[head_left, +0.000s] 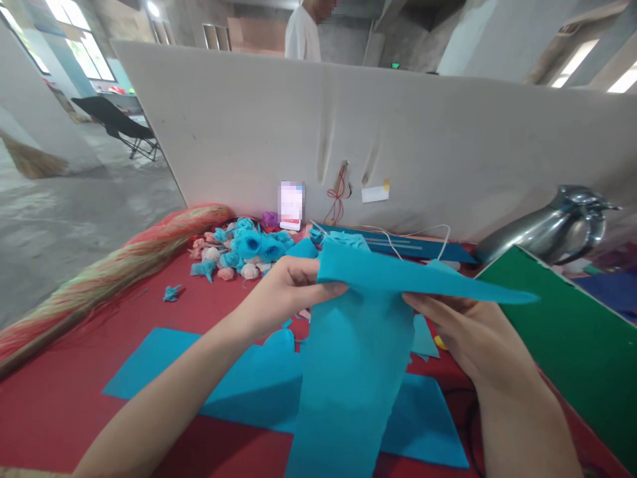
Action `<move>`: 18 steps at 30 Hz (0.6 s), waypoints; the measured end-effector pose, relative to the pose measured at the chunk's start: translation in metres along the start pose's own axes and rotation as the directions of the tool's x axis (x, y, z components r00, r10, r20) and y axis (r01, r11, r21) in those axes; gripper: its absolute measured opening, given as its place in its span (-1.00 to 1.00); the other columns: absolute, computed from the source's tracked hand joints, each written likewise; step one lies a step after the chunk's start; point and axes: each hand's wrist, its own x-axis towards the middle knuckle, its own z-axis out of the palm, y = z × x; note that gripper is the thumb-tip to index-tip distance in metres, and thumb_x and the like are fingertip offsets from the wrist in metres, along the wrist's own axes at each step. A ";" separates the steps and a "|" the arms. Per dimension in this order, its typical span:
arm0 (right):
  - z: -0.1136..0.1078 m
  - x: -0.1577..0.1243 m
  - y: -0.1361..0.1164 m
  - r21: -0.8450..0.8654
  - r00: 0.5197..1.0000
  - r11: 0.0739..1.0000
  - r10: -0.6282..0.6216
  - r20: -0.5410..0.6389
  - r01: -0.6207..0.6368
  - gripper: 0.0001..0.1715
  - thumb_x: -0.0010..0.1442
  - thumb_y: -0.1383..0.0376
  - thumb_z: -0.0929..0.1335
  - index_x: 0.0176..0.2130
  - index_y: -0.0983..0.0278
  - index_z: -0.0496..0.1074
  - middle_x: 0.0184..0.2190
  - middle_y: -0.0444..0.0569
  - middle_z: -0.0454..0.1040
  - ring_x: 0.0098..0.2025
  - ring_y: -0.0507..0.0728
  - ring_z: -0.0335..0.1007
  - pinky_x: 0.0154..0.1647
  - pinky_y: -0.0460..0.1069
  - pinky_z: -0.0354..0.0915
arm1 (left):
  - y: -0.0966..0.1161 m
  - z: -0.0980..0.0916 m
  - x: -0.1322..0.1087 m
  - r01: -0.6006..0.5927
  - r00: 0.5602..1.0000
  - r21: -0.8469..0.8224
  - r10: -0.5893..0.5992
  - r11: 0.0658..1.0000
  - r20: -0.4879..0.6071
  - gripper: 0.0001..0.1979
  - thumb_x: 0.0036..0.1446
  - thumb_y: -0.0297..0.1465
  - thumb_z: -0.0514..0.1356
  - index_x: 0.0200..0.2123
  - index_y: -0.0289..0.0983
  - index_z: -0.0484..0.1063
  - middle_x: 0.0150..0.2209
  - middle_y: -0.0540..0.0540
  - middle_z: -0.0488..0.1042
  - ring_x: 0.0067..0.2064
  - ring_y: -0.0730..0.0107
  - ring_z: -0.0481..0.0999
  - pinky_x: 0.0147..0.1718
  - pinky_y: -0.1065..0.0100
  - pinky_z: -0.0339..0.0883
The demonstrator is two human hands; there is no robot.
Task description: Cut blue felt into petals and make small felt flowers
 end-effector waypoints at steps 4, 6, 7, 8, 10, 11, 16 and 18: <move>-0.005 -0.001 -0.005 -0.093 0.998 0.995 -0.034 0.052 0.039 -0.84 0.08 0.22 0.35 -0.29 0.07 0.53 -0.39 -0.12 0.51 -0.30 0.12 0.42 -0.19 0.00 0.37 | 0.005 -0.001 0.000 0.026 0.998 -0.035 -0.024 0.999 0.054 -0.87 -0.06 -0.36 0.24 -0.37 -0.20 0.55 -0.31 -0.04 0.55 -0.28 0.32 0.49 -0.34 0.38 0.37; -0.007 -0.003 -0.009 -0.124 0.997 0.992 -0.001 0.081 0.011 -0.81 0.10 0.16 0.33 -0.28 0.08 0.53 -0.37 -0.10 0.51 -0.22 0.17 0.42 -0.18 0.03 0.37 | 0.004 -0.003 0.000 0.072 0.993 -0.092 -0.063 0.993 0.097 -0.85 -0.06 -0.36 0.24 -0.35 -0.20 0.55 -0.28 -0.06 0.55 -0.28 0.29 0.50 -0.34 0.35 0.38; -0.006 -0.003 -0.010 -0.121 0.996 0.993 0.013 0.088 -0.002 -0.80 0.10 0.15 0.32 -0.29 0.08 0.53 -0.38 -0.10 0.51 -0.21 0.17 0.42 -0.22 0.01 0.38 | 0.003 -0.003 0.000 0.099 0.990 -0.115 -0.085 0.988 0.117 -0.84 -0.06 -0.37 0.23 -0.34 -0.21 0.54 -0.26 -0.07 0.54 -0.28 0.28 0.50 -0.34 0.34 0.38; -0.006 -0.004 -0.011 -0.109 0.996 0.994 0.023 0.090 -0.013 -0.80 0.10 0.15 0.32 -0.30 0.07 0.53 -0.39 -0.10 0.51 -0.22 0.17 0.43 -0.25 0.00 0.40 | 0.002 -0.004 0.000 0.113 0.986 -0.138 -0.094 0.984 0.136 -0.84 -0.05 -0.39 0.22 -0.33 -0.21 0.54 -0.26 -0.07 0.54 -0.28 0.28 0.51 -0.34 0.33 0.38; -0.005 -0.005 -0.011 -0.077 0.996 0.997 0.029 0.078 -0.023 -0.82 0.10 0.19 0.32 -0.32 0.07 0.53 -0.40 -0.10 0.51 -0.19 0.18 0.43 -0.18 0.04 0.39 | 0.000 -0.006 0.000 0.100 0.984 -0.147 -0.076 0.984 0.163 -0.82 -0.03 -0.48 0.18 -0.32 -0.21 0.53 -0.25 -0.06 0.54 -0.26 0.30 0.50 -0.33 0.34 0.36; -0.005 -0.005 -0.011 -0.071 0.997 0.997 0.037 0.071 -0.032 -0.81 0.09 0.21 0.31 -0.32 0.09 0.53 -0.38 -0.09 0.51 -0.14 0.21 0.40 -0.10 0.08 0.35 | 0.000 -0.006 0.000 0.085 0.984 -0.124 -0.064 0.989 0.168 -0.77 -0.05 -0.54 0.14 -0.32 -0.22 0.53 -0.24 -0.05 0.53 -0.26 0.32 0.49 -0.34 0.37 0.35; -0.007 -0.007 -0.007 -0.087 0.992 0.993 0.090 0.086 -0.083 -0.76 0.09 0.21 0.28 -0.29 0.13 0.53 -0.22 -0.04 0.49 0.13 0.30 0.11 0.16 0.23 0.03 | 0.002 -0.009 0.002 0.092 0.980 -0.059 -0.081 0.994 0.180 -0.57 -0.23 -0.65 -0.03 -0.35 -0.25 0.53 -0.19 -0.02 0.49 -0.47 0.52 0.37 -0.59 0.50 0.18; -0.009 -0.007 -0.007 -0.107 0.991 0.991 0.089 0.101 -0.078 -0.74 0.10 0.16 0.28 -0.27 0.13 0.53 -0.26 -0.04 0.50 0.14 0.28 0.09 0.18 0.22 -0.01 | 0.003 -0.008 0.002 0.122 0.979 -0.095 -0.104 0.988 0.174 -0.64 -0.15 -0.60 -0.01 -0.34 -0.26 0.52 -0.20 -0.03 0.48 -0.55 0.59 0.27 -0.64 0.50 0.12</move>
